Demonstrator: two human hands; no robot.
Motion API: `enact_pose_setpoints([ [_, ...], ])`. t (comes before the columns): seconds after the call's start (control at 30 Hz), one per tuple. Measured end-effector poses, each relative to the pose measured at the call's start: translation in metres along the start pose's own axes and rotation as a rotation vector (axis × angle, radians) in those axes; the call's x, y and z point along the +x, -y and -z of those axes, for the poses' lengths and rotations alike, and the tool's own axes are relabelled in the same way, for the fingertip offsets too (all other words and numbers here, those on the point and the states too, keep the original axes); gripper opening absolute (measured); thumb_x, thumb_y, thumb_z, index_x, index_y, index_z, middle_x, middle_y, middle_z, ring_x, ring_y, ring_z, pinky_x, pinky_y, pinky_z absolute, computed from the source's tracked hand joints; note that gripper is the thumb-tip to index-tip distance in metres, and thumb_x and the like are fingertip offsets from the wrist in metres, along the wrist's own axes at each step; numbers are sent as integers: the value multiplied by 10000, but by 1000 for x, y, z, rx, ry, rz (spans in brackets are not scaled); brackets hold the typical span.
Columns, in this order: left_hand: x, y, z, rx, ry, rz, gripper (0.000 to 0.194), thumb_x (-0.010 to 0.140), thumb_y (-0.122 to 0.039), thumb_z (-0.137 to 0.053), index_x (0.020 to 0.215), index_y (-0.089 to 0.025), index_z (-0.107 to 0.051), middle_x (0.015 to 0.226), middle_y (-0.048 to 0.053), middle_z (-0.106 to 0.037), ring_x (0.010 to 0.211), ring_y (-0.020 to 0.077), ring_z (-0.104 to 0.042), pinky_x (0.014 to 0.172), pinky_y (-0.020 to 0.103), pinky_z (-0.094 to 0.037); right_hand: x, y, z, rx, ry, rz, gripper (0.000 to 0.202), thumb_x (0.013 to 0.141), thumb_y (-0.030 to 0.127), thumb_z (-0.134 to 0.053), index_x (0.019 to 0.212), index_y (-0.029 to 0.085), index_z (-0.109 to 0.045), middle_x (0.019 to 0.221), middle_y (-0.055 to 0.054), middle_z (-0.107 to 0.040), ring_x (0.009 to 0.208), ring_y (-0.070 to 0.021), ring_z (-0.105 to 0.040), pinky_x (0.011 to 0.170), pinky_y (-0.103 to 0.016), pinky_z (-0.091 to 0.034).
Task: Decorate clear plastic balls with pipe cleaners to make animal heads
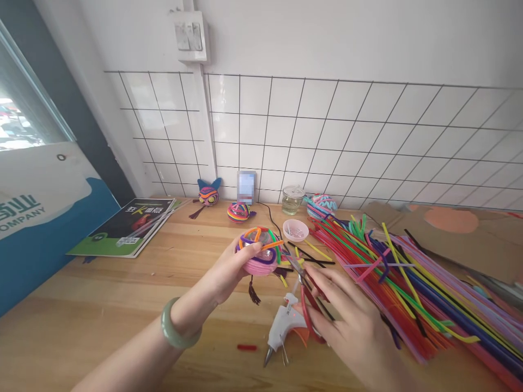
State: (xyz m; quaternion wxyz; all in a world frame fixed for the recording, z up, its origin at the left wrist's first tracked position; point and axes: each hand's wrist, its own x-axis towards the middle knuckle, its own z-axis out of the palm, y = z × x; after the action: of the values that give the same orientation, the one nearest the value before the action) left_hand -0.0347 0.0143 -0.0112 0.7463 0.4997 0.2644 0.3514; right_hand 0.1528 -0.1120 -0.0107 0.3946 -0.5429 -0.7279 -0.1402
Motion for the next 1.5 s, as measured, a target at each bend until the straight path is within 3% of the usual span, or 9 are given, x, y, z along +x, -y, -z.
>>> enact_pose_setpoints([
  [0.1, 0, -2, -3, -50, -14, 2, 461, 811, -473, -677, 1170, -190, -622, 1145, 109, -682, 1065, 262, -628, 884, 346, -498, 8, 3, -4, -4, 24, 28, 338, 939, 292, -540, 1250, 169, -585, 1031, -121, -710, 946, -227, -715, 781, -307, -610],
  [0.3, -1, -9, -6, -66, -6, -54, 451, 814, -468, -677, 1153, -175, -624, 1101, 120, -691, 1007, 261, -650, 861, 358, -513, 17, 2, -11, -1, 74, 97, 362, 969, 344, -489, 1236, 123, -593, 1007, -131, -715, 834, -205, -725, 732, -294, -617],
  [0.4, -3, -10, -8, -21, 12, -97, 450, 817, -446, -686, 1156, -159, -620, 1103, 121, -691, 1027, 266, -645, 896, 373, -503, 23, 2, -12, -61, 61, 191, 342, 982, 298, -457, 1214, 102, -614, 989, -138, -723, 861, -230, -723, 724, -319, -620],
  [0.53, -6, -7, -10, 9, -34, -55, 507, 822, -438, -682, 1222, -147, -572, 1193, 145, -661, 1107, 292, -615, 945, 409, -481, 27, 4, -14, -139, 66, 312, 328, 992, 252, -421, 1166, 100, -653, 989, -143, -730, 880, -255, -719, 722, -342, -619],
  [0.67, -7, -4, -11, 37, -59, -41, 516, 834, -440, -665, 1233, -131, -557, 1218, 158, -649, 1139, 295, -598, 982, 416, -452, 25, 2, -15, -161, 82, 268, 401, 1008, 314, -395, 1226, 59, -614, 912, -147, -721, 837, -236, -720, 700, -320, -618],
  [0.8, -7, -3, -10, 64, -42, -45, 488, 837, -435, -655, 1205, -126, -574, 1216, 155, -650, 1100, 285, -615, 984, 413, -445, 23, -1, -14, -166, 112, 314, 362, 1014, 260, -373, 1179, 78, -638, 892, -137, -724, 838, -234, -726, 686, -310, -617],
  [1.03, -7, -3, -11, 65, 2, -58, 427, 851, -442, -638, 1148, -138, -600, 1142, 131, -688, 1090, 284, -623, 963, 399, -459, 24, 4, -14, -107, 65, 269, 363, 1021, 248, -349, 1191, 51, -601, 888, -144, -711, 760, -203, -726, 671, -289, -618],
  [1.33, -6, -1, -10, 70, 4, -85, 418, 850, -437, -644, 1144, -142, -604, 1181, 133, -679, 1141, 296, -606, 992, 410, -445, 18, 5, -19, 70, 93, 135, 317, 970, 232, -478, 1237, 93, -578, 952, -137, -699, 811, -221, -729, 678, -315, -625],
  [1.5, -7, 0, -10, 65, 30, -96, 481, 859, -452, -633, 1215, -134, -583, 1204, 150, -668, 1155, 307, -600, 1001, 425, -441, 20, 5, -16, 110, 79, 139, 300, 976, 229, -463, 1225, 108, -578, 949, -130, -705, 788, -198, -729, 676, -286, -621],
])
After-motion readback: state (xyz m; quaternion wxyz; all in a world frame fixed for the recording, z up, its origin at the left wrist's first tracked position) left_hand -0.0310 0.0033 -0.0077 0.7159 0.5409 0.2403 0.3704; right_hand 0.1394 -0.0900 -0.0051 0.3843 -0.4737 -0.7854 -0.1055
